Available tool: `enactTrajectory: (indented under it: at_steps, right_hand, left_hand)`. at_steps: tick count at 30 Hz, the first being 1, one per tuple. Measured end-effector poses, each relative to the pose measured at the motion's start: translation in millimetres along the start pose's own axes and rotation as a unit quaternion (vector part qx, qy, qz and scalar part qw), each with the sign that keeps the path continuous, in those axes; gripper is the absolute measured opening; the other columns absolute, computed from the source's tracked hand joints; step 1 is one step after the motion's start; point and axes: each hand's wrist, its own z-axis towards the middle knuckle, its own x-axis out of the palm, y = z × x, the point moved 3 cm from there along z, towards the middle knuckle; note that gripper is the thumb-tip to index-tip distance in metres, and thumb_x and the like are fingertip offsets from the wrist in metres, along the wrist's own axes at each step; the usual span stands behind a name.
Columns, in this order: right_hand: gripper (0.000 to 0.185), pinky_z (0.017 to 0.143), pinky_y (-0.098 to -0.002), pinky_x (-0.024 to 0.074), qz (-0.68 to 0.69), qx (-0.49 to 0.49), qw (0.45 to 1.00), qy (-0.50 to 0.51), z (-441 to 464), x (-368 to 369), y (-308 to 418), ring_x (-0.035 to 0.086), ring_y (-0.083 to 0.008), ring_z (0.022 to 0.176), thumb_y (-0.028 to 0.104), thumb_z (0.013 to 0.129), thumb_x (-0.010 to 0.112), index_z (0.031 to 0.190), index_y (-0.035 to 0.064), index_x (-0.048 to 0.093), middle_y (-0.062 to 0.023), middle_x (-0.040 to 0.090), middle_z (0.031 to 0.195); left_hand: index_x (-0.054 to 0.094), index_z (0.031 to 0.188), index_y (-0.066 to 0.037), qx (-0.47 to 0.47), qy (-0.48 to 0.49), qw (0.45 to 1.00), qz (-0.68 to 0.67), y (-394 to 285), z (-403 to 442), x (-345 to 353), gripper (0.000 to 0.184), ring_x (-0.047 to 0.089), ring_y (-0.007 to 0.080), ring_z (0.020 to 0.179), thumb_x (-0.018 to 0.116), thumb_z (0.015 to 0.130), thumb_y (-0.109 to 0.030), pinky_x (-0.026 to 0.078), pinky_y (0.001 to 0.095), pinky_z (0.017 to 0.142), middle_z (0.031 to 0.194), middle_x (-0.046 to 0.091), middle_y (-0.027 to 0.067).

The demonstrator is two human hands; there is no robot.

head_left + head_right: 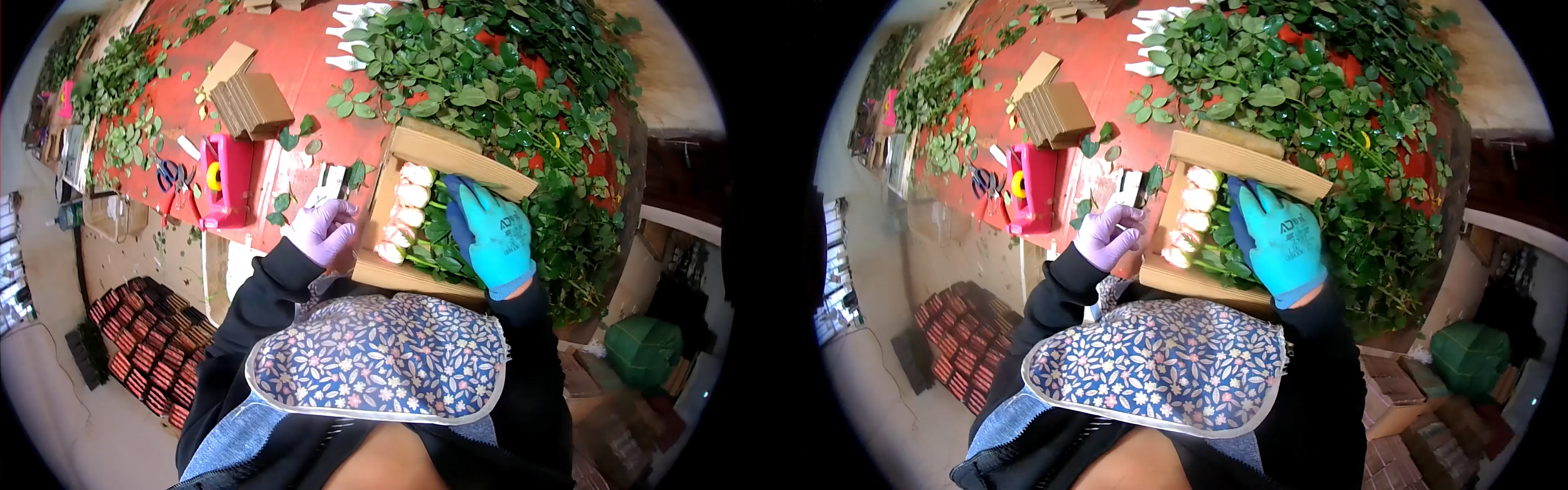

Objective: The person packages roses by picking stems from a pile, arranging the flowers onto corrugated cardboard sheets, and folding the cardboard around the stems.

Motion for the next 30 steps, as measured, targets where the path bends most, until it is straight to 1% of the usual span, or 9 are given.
enactTrajectory:
  at_steps: [7, 8, 9, 14, 17, 21, 24, 28, 30]
  right_hand:
    - [0.029, 0.063, -0.0436, 0.049, 0.053, -0.063, 0.976, 0.203, -25.0, -9.1, 29.1, 0.065, -0.031, 0.072, 0.022, 0.083, 0.066, 0.11, 0.013, 0.063, -0.0085, 0.064, 0.081]
    - [0.014, 0.058, -0.0431, 0.0499, 0.051, -0.072, 0.976, 0.2, -27.2, 1.8, 29.3, 0.066, -0.0289, 0.064, 0.022, 0.085, 0.06, 0.095, 0.0116, 0.061, -0.0086, 0.064, 0.072]
    - [0.014, 0.058, -0.0431, 0.0499, 0.049, -0.072, 0.976, 0.197, -28.9, 4.3, 26.9, 0.066, -0.0289, 0.064, 0.022, 0.085, 0.06, 0.095, 0.0116, 0.061, -0.0086, 0.064, 0.072]
    - [0.008, 0.058, -0.0441, 0.0497, 0.103, -0.087, 0.963, 0.234, -30.4, 16.2, 25.6, 0.066, -0.0293, 0.064, 0.018, 0.084, 0.059, 0.086, 0.0112, 0.062, -0.0087, 0.064, 0.067]
    - [0.008, 0.058, -0.0449, 0.0498, 0.13, -0.086, 0.964, 0.213, -28.5, 22.1, 23.0, 0.066, -0.0295, 0.064, 0.017, 0.082, 0.059, 0.08, 0.0112, 0.063, -0.009, 0.063, 0.067]
    - [0.011, 0.058, -0.0449, 0.0506, 0.131, -0.11, 0.956, 0.239, -25.4, 34.7, 23.1, 0.066, -0.0294, 0.065, 0.019, 0.081, 0.06, 0.077, 0.0113, 0.065, -0.0091, 0.064, 0.067]
    - [0.011, 0.058, -0.0444, 0.0504, 0.113, -0.115, 0.956, 0.243, -18.9, 40.5, 19.7, 0.065, -0.03, 0.065, 0.021, 0.079, 0.063, 0.075, 0.0118, 0.066, -0.0091, 0.064, 0.068]
    - [0.01, 0.057, -0.0423, 0.05, 0.145, -0.141, 0.954, 0.222, -18.2, 42.5, 12.7, 0.064, -0.0298, 0.062, 0.02, 0.079, 0.066, 0.075, 0.0114, 0.065, -0.009, 0.063, 0.066]
    - [0.009, 0.056, -0.0414, 0.0499, 0.165, -0.14, 0.952, 0.216, -17.7, 41.5, 11.4, 0.063, -0.0299, 0.061, 0.019, 0.079, 0.067, 0.074, 0.0113, 0.065, -0.0097, 0.062, 0.065]
  left_hand:
    - [0.057, 0.112, 0.004, -0.018, 0.076, 0.997, -0.005, -13.9, -8.1, 21.1, 0.019, 0.069, 0.0149, 0.089, 0.055, 0.097, -0.006, 0.053, 0.0264, 0.079, 0.095, 0.071, 0.0128]
    - [0.059, 0.109, 0.003, 0.004, 0.06, 0.998, -0.006, -13.5, -8.8, 24.0, 0.017, 0.067, 0.0138, 0.08, 0.056, 0.096, -0.007, 0.052, 0.0268, 0.073, 0.087, 0.069, 0.011]
    - [0.061, 0.106, 0.002, 0.026, 0.042, 0.999, -0.006, -11.8, -8.2, 26.0, 0.015, 0.064, 0.0128, 0.071, 0.058, 0.094, -0.007, 0.051, 0.0272, 0.066, 0.08, 0.068, 0.0093]
    - [0.062, 0.105, 0.001, 0.047, 0.051, 0.998, -0.009, -0.5, -4.1, 32.2, 0.015, 0.067, 0.019, 0.073, 0.057, 0.095, -0.01, 0.053, 0.0318, 0.069, 0.08, 0.068, 0.0125]
    - [0.06, 0.11, 0.002, -0.036, 0.117, 0.992, -0.019, 3.7, -2.3, 30.8, 0.016, 0.067, 0.0146, 0.09, 0.055, 0.098, -0.007, 0.052, 0.0275, 0.081, 0.094, 0.07, 0.0103]
    - [0.059, 0.112, 0.003, 0.008, 0.114, 0.993, 0.023, -0.8, -0.7, 29.4, 0.018, 0.067, 0.0148, 0.092, 0.054, 0.099, -0.009, 0.051, 0.0273, 0.084, 0.097, 0.07, 0.0109]
    - [0.061, 0.11, 0.002, -0.028, 0.097, 0.993, -0.065, 5.1, -3.9, 33.6, 0.017, 0.067, 0.0177, 0.098, 0.054, 0.099, -0.009, 0.051, 0.0291, 0.087, 0.102, 0.07, 0.0108]
    - [0.059, 0.112, 0.002, -0.006, 0.099, 0.995, -0.014, 5.1, -3.0, 32.9, 0.018, 0.067, 0.0193, 0.099, 0.054, 0.099, -0.01, 0.052, 0.0299, 0.088, 0.105, 0.07, 0.0112]
    - [0.06, 0.109, 0.002, -0.002, 0.085, 0.996, -0.019, -1.8, -3.0, 31.5, 0.017, 0.069, 0.0188, 0.089, 0.055, 0.097, -0.009, 0.053, 0.0306, 0.08, 0.093, 0.071, 0.011]
